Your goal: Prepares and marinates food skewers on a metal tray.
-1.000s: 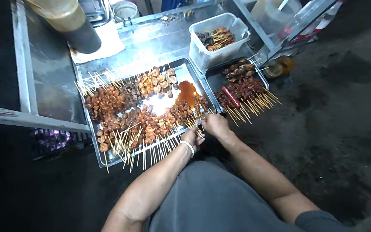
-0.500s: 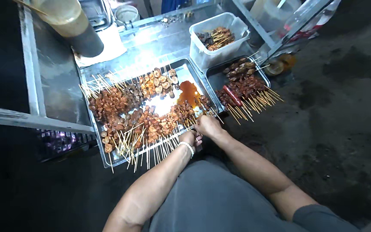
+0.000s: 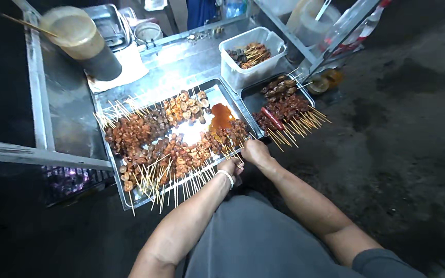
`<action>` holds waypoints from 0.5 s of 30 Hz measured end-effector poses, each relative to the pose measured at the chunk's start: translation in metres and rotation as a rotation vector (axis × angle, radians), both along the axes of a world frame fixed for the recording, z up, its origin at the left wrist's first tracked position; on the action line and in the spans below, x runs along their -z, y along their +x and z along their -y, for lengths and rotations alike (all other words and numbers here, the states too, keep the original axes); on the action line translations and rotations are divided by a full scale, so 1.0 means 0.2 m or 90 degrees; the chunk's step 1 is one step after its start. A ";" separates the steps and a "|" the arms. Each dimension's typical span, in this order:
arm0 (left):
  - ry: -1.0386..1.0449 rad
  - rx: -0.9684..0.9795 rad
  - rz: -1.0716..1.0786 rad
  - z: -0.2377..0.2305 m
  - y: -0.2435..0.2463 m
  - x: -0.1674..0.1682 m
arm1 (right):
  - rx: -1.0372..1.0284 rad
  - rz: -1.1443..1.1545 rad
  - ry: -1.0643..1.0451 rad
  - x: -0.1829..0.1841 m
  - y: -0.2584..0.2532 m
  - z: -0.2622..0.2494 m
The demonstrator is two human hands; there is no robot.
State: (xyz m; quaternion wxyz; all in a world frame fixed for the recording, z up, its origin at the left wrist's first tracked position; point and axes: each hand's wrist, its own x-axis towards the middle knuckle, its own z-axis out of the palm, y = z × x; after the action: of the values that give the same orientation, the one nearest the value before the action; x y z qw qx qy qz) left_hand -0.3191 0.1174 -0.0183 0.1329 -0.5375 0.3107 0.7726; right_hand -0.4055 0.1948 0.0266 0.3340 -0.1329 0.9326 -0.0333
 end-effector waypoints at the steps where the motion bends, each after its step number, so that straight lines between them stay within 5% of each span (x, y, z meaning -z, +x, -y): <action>1: 0.002 0.001 -0.004 0.00 0.00 0.00 | -0.011 -0.005 -0.004 0.01 -0.01 -0.01; 15: 0.016 0.045 0.009 0.04 0.03 -0.02 | -0.041 -0.109 0.048 -0.11 -0.15 -0.15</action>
State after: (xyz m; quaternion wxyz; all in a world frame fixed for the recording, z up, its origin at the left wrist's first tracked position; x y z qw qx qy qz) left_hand -0.3137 0.1099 -0.0145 0.1690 -0.5297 0.3192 0.7674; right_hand -0.4359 0.2257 0.0482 0.2591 -0.1523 0.9535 0.0243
